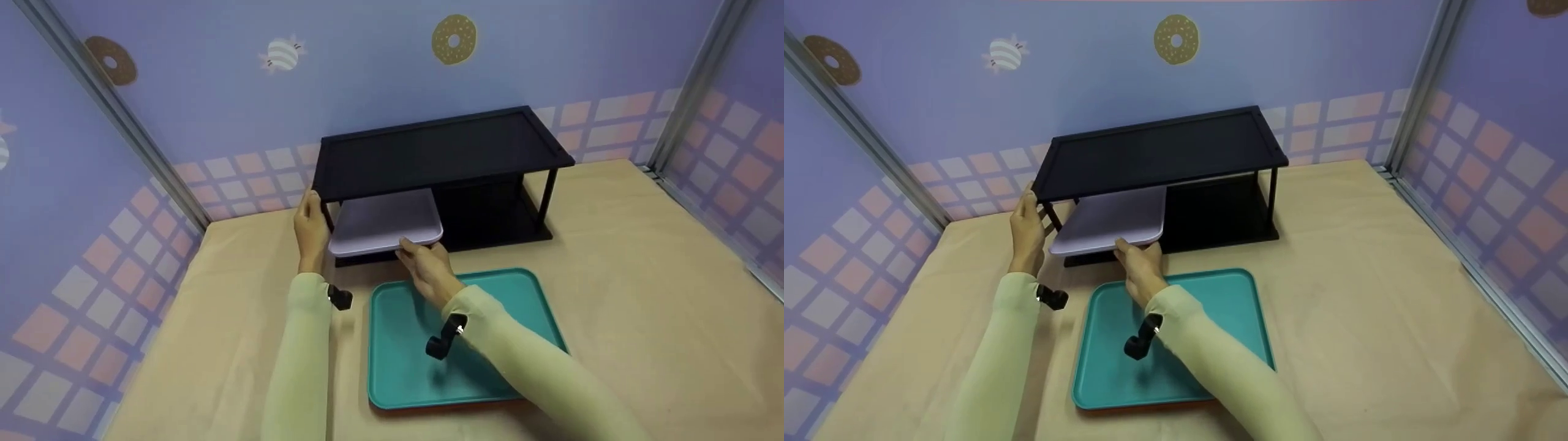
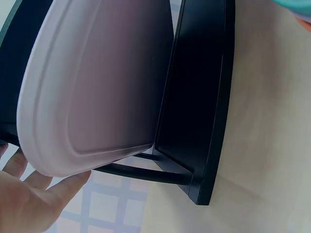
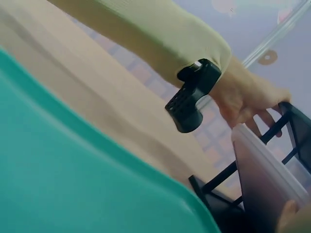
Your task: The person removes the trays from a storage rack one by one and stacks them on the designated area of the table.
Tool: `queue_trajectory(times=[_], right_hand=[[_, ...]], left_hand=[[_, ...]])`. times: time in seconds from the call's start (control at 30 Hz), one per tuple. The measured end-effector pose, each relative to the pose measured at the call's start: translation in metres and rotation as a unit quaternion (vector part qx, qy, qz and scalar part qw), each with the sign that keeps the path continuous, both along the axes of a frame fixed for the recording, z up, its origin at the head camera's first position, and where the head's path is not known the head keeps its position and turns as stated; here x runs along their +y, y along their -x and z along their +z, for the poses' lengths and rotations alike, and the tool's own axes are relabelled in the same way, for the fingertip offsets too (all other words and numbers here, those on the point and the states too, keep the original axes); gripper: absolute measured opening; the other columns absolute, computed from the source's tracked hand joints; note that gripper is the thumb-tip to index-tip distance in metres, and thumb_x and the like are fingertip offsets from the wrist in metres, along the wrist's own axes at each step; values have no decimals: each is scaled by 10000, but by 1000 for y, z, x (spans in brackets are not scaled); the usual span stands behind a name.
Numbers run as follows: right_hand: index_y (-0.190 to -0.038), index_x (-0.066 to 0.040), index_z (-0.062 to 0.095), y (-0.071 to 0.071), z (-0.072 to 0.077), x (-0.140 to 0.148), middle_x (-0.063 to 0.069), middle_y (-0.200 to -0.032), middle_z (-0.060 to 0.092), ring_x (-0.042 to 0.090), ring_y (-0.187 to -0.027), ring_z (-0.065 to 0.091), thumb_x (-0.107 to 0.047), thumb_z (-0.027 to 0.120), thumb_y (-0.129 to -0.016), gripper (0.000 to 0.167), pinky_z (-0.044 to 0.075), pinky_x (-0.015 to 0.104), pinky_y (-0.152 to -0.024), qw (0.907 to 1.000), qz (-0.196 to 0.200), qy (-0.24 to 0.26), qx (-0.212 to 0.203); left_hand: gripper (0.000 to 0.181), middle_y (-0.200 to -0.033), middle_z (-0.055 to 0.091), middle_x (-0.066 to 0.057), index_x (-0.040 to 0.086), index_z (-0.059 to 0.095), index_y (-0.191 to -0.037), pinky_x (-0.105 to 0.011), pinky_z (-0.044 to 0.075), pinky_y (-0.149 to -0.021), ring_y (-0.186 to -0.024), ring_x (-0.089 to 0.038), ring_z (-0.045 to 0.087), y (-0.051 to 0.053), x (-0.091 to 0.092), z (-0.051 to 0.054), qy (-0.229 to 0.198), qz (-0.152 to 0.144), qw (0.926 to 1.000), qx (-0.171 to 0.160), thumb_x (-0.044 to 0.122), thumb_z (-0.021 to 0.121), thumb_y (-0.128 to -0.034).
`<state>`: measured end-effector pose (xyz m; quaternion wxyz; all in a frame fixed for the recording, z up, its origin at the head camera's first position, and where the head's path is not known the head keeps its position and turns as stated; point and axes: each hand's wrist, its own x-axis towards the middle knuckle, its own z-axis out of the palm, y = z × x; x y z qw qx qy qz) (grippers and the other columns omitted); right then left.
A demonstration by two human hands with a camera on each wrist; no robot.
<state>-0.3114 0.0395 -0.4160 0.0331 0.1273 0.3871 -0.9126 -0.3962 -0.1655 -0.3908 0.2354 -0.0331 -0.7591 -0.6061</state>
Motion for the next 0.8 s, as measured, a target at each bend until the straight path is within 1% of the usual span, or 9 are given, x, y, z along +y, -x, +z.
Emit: queue_trajectory(times=[0.13,0.27,0.37,0.53,0.67,0.73,0.8], right_hand=[[-1513,-16,315,2,-1,-6,234,-1390,475,360,-1348,513,44,535,-1027,537,455,447,-1138,9997,56,240,75],[-1566,-30,275,2,-5,-5,267,-1488,438,398,-1407,462,30,468,-1058,547,434,496,-1149,9987,56,484,155],[-1561,-13,282,0,-4,2,277,-1495,443,404,-1407,463,13,449,-1069,520,428,502,-1152,9984,-7,515,236],[-1561,3,260,-5,2,21,277,-1515,416,404,-1420,446,-7,430,-1080,510,408,512,-1165,9984,2,422,365],[-1567,27,244,-8,6,41,271,-1539,391,388,-1438,425,-45,408,-1094,505,387,509,-1181,9984,-19,344,454],[-1563,40,245,-9,7,51,264,-1540,388,374,-1440,420,-67,398,-1101,499,379,502,-1187,9984,-47,330,464],[-1561,42,238,-10,7,60,248,-1529,390,353,-1438,421,-94,386,-1107,497,376,488,-1192,9985,-58,275,460]], left_hand=[[510,-1598,433,-123,59,425,-1559,-346,322,-1231,-1487,-245,397,1,-3,-1,-16,29,10000,25,328,380,-1128],[510,-1606,419,-130,60,420,-1561,-340,309,-1237,-1501,-248,376,1,-4,-2,-50,27,10000,4,325,387,-1127],[510,-1613,407,-128,66,415,-1564,-337,308,-1238,-1505,-243,367,1,-5,-2,-22,48,10000,4,324,390,-1125],[500,-1610,414,-124,70,427,-1558,-335,311,-1236,-1503,-234,368,3,-4,0,-13,101,9999,102,315,390,-1123],[515,-1621,399,-109,70,423,-1561,-333,305,-1240,-1510,-224,357,3,-3,2,-38,-9,9999,123,341,396,-1123],[496,-1627,394,-78,42,510,-1494,-315,308,-1235,-1512,-200,350,3,-2,3,-98,-27,9999,88,349,401,-1121],[472,-1627,399,-46,33,586,-1407,-279,320,-1219,-1499,-152,356,2,-2,3,-127,26,9999,45,359,402,-1120]])
